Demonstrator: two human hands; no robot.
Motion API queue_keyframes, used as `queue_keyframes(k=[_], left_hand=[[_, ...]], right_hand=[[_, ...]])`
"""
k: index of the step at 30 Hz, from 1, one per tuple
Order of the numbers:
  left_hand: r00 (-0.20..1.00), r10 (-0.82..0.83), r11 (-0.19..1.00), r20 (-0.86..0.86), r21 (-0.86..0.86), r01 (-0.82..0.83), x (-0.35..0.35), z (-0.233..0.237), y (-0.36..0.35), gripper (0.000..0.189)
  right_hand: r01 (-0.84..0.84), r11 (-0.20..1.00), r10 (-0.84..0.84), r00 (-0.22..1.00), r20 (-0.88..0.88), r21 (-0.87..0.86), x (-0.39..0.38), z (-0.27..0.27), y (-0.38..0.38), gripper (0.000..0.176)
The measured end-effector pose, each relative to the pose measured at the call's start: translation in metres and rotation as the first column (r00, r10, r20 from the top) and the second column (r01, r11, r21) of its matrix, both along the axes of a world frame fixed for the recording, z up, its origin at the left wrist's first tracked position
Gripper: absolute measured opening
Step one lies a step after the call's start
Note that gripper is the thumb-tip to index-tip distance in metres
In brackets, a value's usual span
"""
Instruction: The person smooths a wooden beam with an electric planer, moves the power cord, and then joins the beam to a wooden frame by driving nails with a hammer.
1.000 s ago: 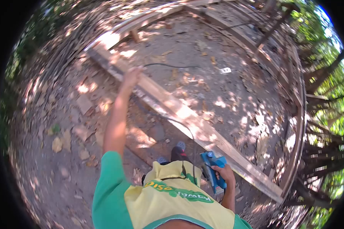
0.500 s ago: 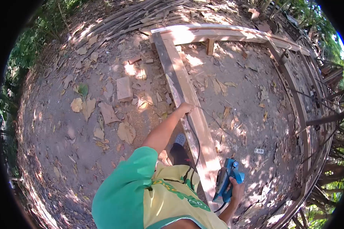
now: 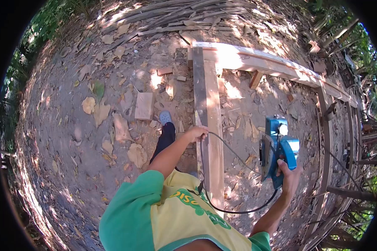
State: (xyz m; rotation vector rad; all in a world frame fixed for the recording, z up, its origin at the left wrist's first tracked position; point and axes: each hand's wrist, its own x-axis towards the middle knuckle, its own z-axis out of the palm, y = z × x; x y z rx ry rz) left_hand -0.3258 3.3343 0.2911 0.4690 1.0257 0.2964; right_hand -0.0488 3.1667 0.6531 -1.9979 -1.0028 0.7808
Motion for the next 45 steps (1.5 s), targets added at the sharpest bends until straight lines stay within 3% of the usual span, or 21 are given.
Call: queue_keyframes(k=[2, 3, 5, 7, 8, 9, 11, 13, 14, 15, 16, 18, 19, 20, 21, 23, 24, 30, 33, 38, 45], left_hand=[[0.994, -0.063, 0.997, 0.091, -0.049, 0.068, 0.011, -0.019, 0.041, 0.027], [0.983, -0.128, 0.990, 0.130, -0.049, 0.136, 0.016, -0.033, 0.059, 0.024], [0.933, -0.321, 0.943, 0.162, -0.040, 0.331, 0.025, -0.041, 0.099, 0.025], [0.894, -0.394, 0.909, 0.214, -0.054, 0.413, 0.032, -0.097, 0.133, 0.022], [0.879, -0.393, 0.896, 0.269, -0.104, 0.432, 0.031, -0.111, 0.154, 0.021], [0.843, -0.444, 0.849, 0.304, -0.159, 0.504, 0.020, -0.108, 0.191, 0.023], [0.951, -0.289, 0.944, 0.113, -0.134, 0.303, -0.021, -0.135, 0.238, 0.022], [0.993, 0.094, 0.985, 0.076, -0.155, -0.081, -0.079, -0.188, 0.277, 0.022], [0.936, 0.005, 0.965, -0.351, 0.248, 0.088, -0.110, -0.183, 0.307, 0.021], [0.702, 0.086, 0.778, -0.707, 0.488, 0.396, -0.139, -0.169, 0.326, 0.021], [0.552, 0.100, 0.819, -0.828, 0.383, 0.427, -0.167, -0.160, 0.346, 0.030], [0.458, 0.017, 0.876, -0.889, 0.234, 0.423, -0.215, -0.159, 0.355, 0.039], [0.415, -0.110, 0.865, -0.903, 0.119, 0.488, -0.227, -0.160, 0.352, 0.047], [0.360, -0.234, 0.835, -0.903, 0.004, 0.551, -0.237, -0.156, 0.354, 0.056], [0.343, -0.315, 0.820, -0.885, -0.072, 0.568, -0.238, -0.152, 0.358, 0.061], [0.309, -0.469, 0.773, -0.827, -0.215, 0.597, -0.231, -0.150, 0.370, 0.074], [0.299, -0.498, 0.759, -0.814, -0.242, 0.605, -0.226, -0.150, 0.375, 0.076], [0.319, -0.566, 0.755, -0.760, -0.321, 0.572, -0.216, -0.178, 0.369, 0.081], [0.329, -0.568, 0.767, -0.755, -0.339, 0.546, -0.207, -0.182, 0.364, 0.081], [0.312, -0.517, 0.789, -0.797, -0.302, 0.535, -0.192, -0.198, 0.351, 0.081], [0.337, -0.519, 0.812, -0.785, -0.331, 0.481, -0.171, -0.199, 0.358, 0.081]], right_hand=[[-0.107, 0.994, 0.107, 0.994, -0.004, 0.001, 0.000, 0.010, 0.075, 0.036], [-0.157, 0.984, 0.157, 0.988, -0.002, -0.086, 0.000, 0.013, 0.115, 0.040], [-0.310, 0.938, 0.338, 0.915, 0.220, -0.154, -0.009, 0.009, 0.199, 0.043], [-0.547, 0.793, 0.603, 0.767, 0.218, -0.270, -0.014, -0.011, 0.297, 0.046], [-0.579, 0.671, 0.709, 0.683, 0.174, -0.462, -0.027, -0.012, 0.355, 0.048], [-0.573, 0.606, 0.787, 0.535, 0.309, -0.551, -0.045, -0.024, 0.411, 0.050], [-0.604, 0.431, 0.852, 0.517, 0.082, -0.671, -0.069, -0.072, 0.527, 0.042], [-0.628, 0.349, 0.890, 0.455, 0.036, -0.696, -0.082, -0.148, 0.613, 0.045], [-0.607, 0.400, 0.885, 0.451, 0.117, -0.687, -0.084, -0.199, 0.645, 0.046], [-0.583, 0.441, 0.876, 0.445, 0.186, -0.682, -0.085, -0.248, 0.665, 0.047], [-0.551, 0.510, 0.834, 0.505, 0.223, -0.661, -0.093, -0.288, 0.685, 0.046], [-0.491, 0.677, 0.693, 0.676, 0.251, -0.548, -0.108, -0.358, 0.723, 0.041], [-0.450, 0.766, 0.591, 0.774, 0.228, -0.459, -0.112, -0.389, 0.741, 0.037], [-0.388, 0.846, 0.475, 0.860, 0.188, -0.365, -0.119, -0.416, 0.756, 0.035], [-0.312, 0.882, 0.343, 0.939, 0.027, -0.355, -0.126, -0.436, 0.766, 0.032], [-0.142, 0.916, 0.034, 0.959, -0.280, -0.375, -0.143, -0.472, 0.782, 0.027], [-0.100, 0.927, -0.028, 0.943, -0.332, -0.362, -0.156, -0.476, 0.788, 0.024], [-0.074, 0.931, -0.014, 0.971, -0.239, -0.358, -0.186, -0.539, 0.741, 0.026], [-0.089, 0.867, -0.030, 0.973, -0.229, -0.490, -0.179, -0.555, 0.698, 0.026], [-0.129, 0.897, 0.050, 0.980, -0.193, -0.422, -0.175, -0.569, 0.659, 0.023], [-0.120, 0.920, 0.071, 0.987, -0.143, -0.374, -0.185, -0.578, 0.740, 0.022]])
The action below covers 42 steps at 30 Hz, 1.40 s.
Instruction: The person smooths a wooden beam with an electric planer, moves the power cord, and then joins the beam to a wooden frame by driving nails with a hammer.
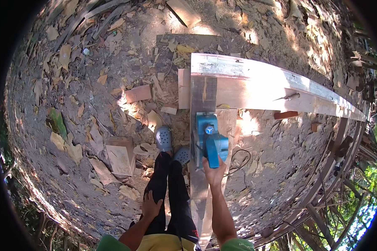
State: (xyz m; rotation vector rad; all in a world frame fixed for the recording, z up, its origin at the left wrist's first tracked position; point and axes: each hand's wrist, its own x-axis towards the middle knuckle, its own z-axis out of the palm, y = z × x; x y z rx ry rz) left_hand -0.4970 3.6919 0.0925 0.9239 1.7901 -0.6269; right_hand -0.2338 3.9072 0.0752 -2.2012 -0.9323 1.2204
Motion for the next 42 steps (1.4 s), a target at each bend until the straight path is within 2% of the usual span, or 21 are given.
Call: queue_keyframes(k=[6, 12, 13, 16, 19, 21, 23, 28, 30, 32, 33, 34, 35, 37, 38, 41, 42], left_hand=[[0.999, 0.036, 0.999, -0.012, 0.001, -0.036, 0.009, 0.000, 0.002, 0.079], [0.999, 0.022, 1.000, -0.034, 0.000, -0.022, 0.014, -0.003, -0.001, 0.078], [0.999, 0.026, 1.000, -0.030, 0.014, -0.026, 0.014, -0.005, -0.003, 0.078], [0.999, 0.033, 0.999, -0.023, 0.044, -0.032, 0.012, -0.008, -0.011, 0.078], [0.999, 0.021, 1.000, -0.038, 0.004, -0.021, 0.011, -0.007, -0.011, 0.078], [0.999, 0.001, 1.000, -0.046, 0.001, -0.001, 0.010, -0.008, -0.013, 0.077], [0.999, 0.006, 0.999, -0.038, 0.032, -0.005, 0.008, -0.007, -0.016, 0.076], [1.000, 0.001, 0.997, -0.021, 0.078, 0.001, -0.001, -0.008, -0.028, 0.075], [1.000, 0.014, 0.997, -0.015, 0.081, -0.012, -0.001, -0.009, -0.029, 0.076], [1.000, 0.025, 0.997, -0.006, 0.074, -0.024, -0.001, -0.007, -0.027, 0.076], [1.000, 0.030, 0.997, -0.003, 0.071, -0.030, -0.002, -0.007, -0.025, 0.076], [1.000, 0.028, 0.997, -0.002, 0.069, -0.027, -0.003, -0.009, -0.024, 0.076], [1.000, 0.026, 0.998, -0.002, 0.065, -0.026, -0.004, -0.010, -0.026, 0.076], [1.000, 0.020, 0.999, -0.008, 0.043, -0.019, -0.003, -0.009, -0.026, 0.077], [1.000, 0.016, 0.999, -0.016, 0.029, -0.016, -0.001, -0.008, -0.022, 0.077], [1.000, 0.011, 1.000, -0.020, 0.010, -0.011, 0.000, -0.003, -0.018, 0.078], [1.000, 0.013, 1.000, -0.020, 0.015, -0.013, 0.000, -0.005, -0.014, 0.078]], right_hand=[[0.013, 0.995, -0.012, 1.000, -0.005, 0.098, -0.015, 0.004, 0.118, 0.023], [0.015, 0.998, -0.014, 1.000, -0.006, 0.067, -0.017, -0.007, 0.172, 0.027], [0.041, 0.999, -0.042, 0.997, -0.059, -0.008, -0.023, 0.011, 0.188, 0.030], [-0.010, 0.997, 0.010, 1.000, -0.006, 0.080, -0.019, -0.005, 0.208, 0.032], [0.065, 0.994, -0.063, 0.997, -0.034, 0.086, -0.026, 0.005, 0.233, 0.027], [0.018, 0.990, -0.011, 0.999, -0.050, 0.141, -0.021, -0.002, 0.247, 0.027], [0.022, 0.992, -0.012, 0.997, -0.076, 0.122, -0.022, 0.002, 0.261, 0.028], [0.028, 0.998, -0.020, 0.992, -0.125, 0.063, -0.013, 0.003, 0.204, 0.026], [0.048, 0.998, -0.044, 0.992, -0.115, 0.036, -0.012, 0.013, 0.146, 0.024], [-0.026, 0.999, 0.026, 1.000, 0.006, 0.043, -0.002, 0.003, 0.069, 0.025], [0.017, 0.999, -0.015, 0.999, -0.041, 0.042, 0.002, 0.000, 0.027, 0.026], [-0.018, 0.998, 0.018, 1.000, -0.013, 0.061, 0.009, -0.007, -0.018, 0.024], [0.025, 1.000, -0.025, 0.999, 0.024, 0.006, 0.011, -0.014, -0.066, 0.019], [0.039, 0.995, -0.042, 0.998, -0.041, -0.087, 0.015, 0.004, -0.121, 0.020], [0.074, 0.992, -0.080, 0.996, -0.052, -0.098, 0.012, 0.005, -0.129, 0.021], [0.046, 0.999, -0.046, 0.998, -0.034, 0.010, 0.007, 0.012, -0.102, 0.023], [0.039, 0.999, -0.040, 0.999, -0.034, -0.021, 0.007, 0.009, -0.087, 0.022]])
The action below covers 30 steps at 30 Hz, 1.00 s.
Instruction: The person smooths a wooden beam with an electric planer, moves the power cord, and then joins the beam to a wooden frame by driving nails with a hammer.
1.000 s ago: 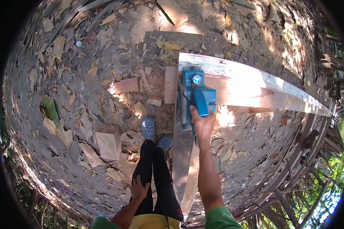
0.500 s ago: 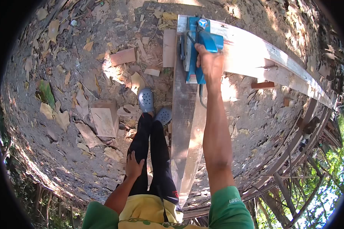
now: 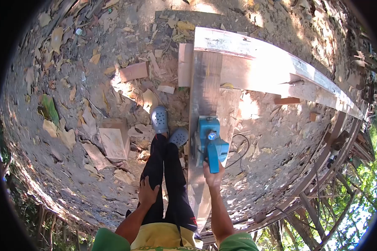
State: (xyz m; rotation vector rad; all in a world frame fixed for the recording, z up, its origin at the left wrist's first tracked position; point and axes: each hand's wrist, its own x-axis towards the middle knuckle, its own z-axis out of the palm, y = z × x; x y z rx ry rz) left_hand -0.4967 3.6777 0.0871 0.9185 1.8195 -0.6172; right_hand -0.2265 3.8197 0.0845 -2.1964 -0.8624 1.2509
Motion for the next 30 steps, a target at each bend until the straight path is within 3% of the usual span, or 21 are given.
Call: queue_keyframes(k=[2, 4, 6, 9, 13, 17, 26, 30], left_hand=[[1.000, -0.004, 1.000, -0.002, -0.009, 0.004, 0.001, -0.002, 0.002, 0.078], [1.000, -0.011, 1.000, -0.003, -0.017, 0.011, 0.000, 0.000, 0.003, 0.078], [1.000, -0.019, 1.000, -0.002, -0.010, 0.019, 0.000, -0.001, 0.006, 0.078], [1.000, -0.011, 0.999, -0.006, -0.043, 0.011, 0.002, 0.000, 0.012, 0.078], [1.000, 0.001, 0.999, -0.009, -0.043, -0.001, 0.004, 0.000, 0.011, 0.078], [1.000, 0.014, 1.000, -0.008, -0.027, -0.015, 0.005, 0.001, 0.010, 0.078], [1.000, -0.003, 1.000, -0.019, 0.002, 0.003, 0.005, -0.003, -0.007, 0.077], [1.000, 0.007, 1.000, -0.008, 0.012, -0.007, 0.000, -0.004, -0.013, 0.077]], right_hand=[[-0.012, 0.997, 0.012, 1.000, -0.001, -0.070, 0.002, -0.007, 0.033, 0.021], [-0.051, 0.998, 0.051, 0.999, 0.020, 0.033, -0.002, -0.017, 0.081, 0.021], [-0.087, 0.996, 0.087, 0.995, 0.058, 0.010, -0.009, -0.011, 0.137, 0.020], [-0.009, 0.999, 0.008, 0.999, -0.034, -0.042, -0.019, 0.009, 0.204, 0.020], [0.008, 0.999, -0.005, 0.999, -0.052, 0.051, -0.017, -0.004, 0.232, 0.022], [-0.075, 0.990, 0.066, 0.995, 0.075, 0.117, -0.016, -0.015, 0.258, 0.027], [0.003, 0.989, 0.007, 0.997, -0.073, 0.145, -0.025, -0.010, 0.338, 0.027], [-0.016, 0.994, 0.030, 0.990, -0.136, 0.106, -0.021, -0.009, 0.321, 0.026]])
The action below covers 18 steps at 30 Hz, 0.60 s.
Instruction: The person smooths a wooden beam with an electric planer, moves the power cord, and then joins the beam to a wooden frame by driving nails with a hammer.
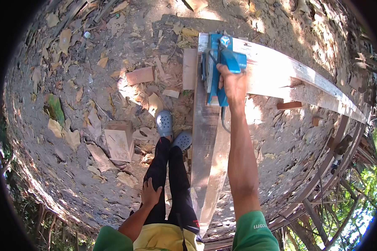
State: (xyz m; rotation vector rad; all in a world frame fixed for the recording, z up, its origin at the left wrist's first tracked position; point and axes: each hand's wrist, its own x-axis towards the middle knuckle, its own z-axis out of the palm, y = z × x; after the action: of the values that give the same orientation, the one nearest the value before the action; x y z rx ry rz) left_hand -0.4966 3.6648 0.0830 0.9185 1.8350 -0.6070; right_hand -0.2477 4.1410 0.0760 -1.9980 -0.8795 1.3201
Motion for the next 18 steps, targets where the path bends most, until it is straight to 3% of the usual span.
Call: queue_keyframes(k=[4, 5, 6, 9, 11, 14, 18], left_hand=[[1.000, 0.008, 1.000, 0.001, -0.008, -0.008, 0.004, 0.001, 0.003, 0.076], [1.000, 0.000, 1.000, -0.003, -0.004, 0.000, 0.004, 0.000, 0.003, 0.076], [1.000, -0.007, 1.000, -0.008, -0.004, 0.007, 0.004, 0.000, 0.001, 0.076], [1.000, -0.012, 1.000, -0.003, -0.005, 0.012, 0.005, 0.002, 0.007, 0.077], [1.000, 0.019, 1.000, -0.001, -0.011, -0.019, 0.009, 0.005, 0.011, 0.077], [1.000, 0.027, 1.000, -0.007, -0.008, -0.027, 0.011, 0.004, 0.015, 0.077], [1.000, 0.015, 1.000, -0.009, 0.000, -0.015, 0.014, 0.006, 0.015, 0.076]], right_hand=[[-0.003, 0.998, 0.007, 0.998, 0.068, -0.061, -0.007, 0.005, -0.123, 0.021], [-0.131, 0.989, 0.139, 0.980, 0.139, -0.067, 0.002, -0.007, -0.168, 0.023], [-0.139, 0.988, 0.147, 0.978, 0.150, -0.063, -0.002, 0.002, -0.201, 0.020], [-0.051, 0.998, 0.055, 0.992, 0.115, -0.035, -0.009, 0.002, -0.265, 0.018], [-0.014, 1.000, 0.015, 0.990, 0.143, -0.013, -0.010, -0.008, -0.277, 0.017], [0.012, 0.995, -0.001, 0.993, 0.119, -0.098, -0.015, -0.004, -0.223, 0.018], [-0.044, 0.998, 0.036, 0.985, 0.168, 0.044, -0.024, -0.010, -0.143, 0.020]])
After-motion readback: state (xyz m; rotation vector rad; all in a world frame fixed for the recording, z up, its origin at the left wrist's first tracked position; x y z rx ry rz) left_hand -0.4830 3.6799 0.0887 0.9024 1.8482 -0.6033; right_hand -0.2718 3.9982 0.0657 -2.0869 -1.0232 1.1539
